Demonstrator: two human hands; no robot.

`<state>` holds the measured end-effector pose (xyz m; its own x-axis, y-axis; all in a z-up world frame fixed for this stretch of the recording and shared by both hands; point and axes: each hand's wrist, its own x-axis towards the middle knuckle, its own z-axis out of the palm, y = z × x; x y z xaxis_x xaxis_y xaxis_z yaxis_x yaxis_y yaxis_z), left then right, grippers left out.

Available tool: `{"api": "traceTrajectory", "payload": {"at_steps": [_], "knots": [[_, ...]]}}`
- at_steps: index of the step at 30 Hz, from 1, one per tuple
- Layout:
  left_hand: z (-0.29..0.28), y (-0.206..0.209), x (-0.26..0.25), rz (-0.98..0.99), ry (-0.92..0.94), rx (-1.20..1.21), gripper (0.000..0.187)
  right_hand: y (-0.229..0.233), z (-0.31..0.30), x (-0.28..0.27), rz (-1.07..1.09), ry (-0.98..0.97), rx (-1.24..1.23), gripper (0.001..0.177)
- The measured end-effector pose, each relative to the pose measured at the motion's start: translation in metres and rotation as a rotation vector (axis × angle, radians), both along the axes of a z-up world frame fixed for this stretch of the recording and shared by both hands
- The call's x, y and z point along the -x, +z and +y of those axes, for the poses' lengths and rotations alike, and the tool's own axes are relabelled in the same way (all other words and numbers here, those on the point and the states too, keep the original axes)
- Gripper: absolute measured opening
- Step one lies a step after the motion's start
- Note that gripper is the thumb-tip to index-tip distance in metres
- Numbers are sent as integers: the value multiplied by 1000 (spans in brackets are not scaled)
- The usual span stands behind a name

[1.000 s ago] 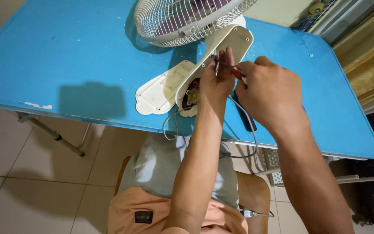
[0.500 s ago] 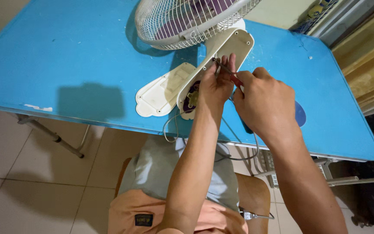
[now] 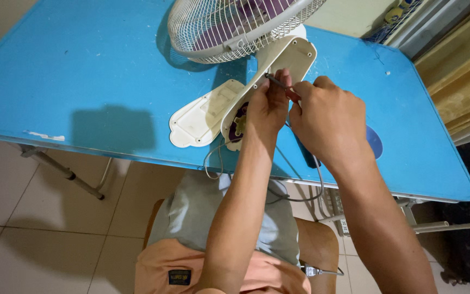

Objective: The person uses a screwdriver to remove screws from the back casing of an electric fan. They place the screws into a small bowl and then reattach the casing, securing it with the screws.

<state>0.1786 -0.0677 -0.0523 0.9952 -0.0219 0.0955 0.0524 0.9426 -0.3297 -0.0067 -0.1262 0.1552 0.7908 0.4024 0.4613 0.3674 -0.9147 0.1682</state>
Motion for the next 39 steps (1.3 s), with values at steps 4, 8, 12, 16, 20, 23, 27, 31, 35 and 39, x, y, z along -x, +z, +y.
{"api": "traceTrajectory", "payload": {"at_steps": [4,8,12,16,20,23,27,31,35,39], "knots": [[2,19,37,-103,75,-165,32,2,1,-2,-17,15,14,21],[10,40,92,181,190,-504,31,3,-1,-3,-38,43,25,22],[33,57,121,211,520,-1059,28,2,-2,-1,-63,92,-32,21],[43,62,126,220,647,-1391,26,1,-3,-3,-29,109,-62,24],[49,53,133,205,833,-1625,23,5,-13,-12,55,151,-117,26],[50,52,138,168,936,-1733,24,15,-24,-21,130,180,-168,33],[47,57,143,91,1036,-1789,26,18,-28,-24,201,182,-196,41],[46,60,146,96,923,-1783,26,17,-21,-16,69,240,-233,44],[55,58,149,62,1068,-1814,24,14,-1,-4,-35,307,-349,43],[66,58,148,150,1127,-1965,21,13,13,5,-96,207,-213,35]]}}
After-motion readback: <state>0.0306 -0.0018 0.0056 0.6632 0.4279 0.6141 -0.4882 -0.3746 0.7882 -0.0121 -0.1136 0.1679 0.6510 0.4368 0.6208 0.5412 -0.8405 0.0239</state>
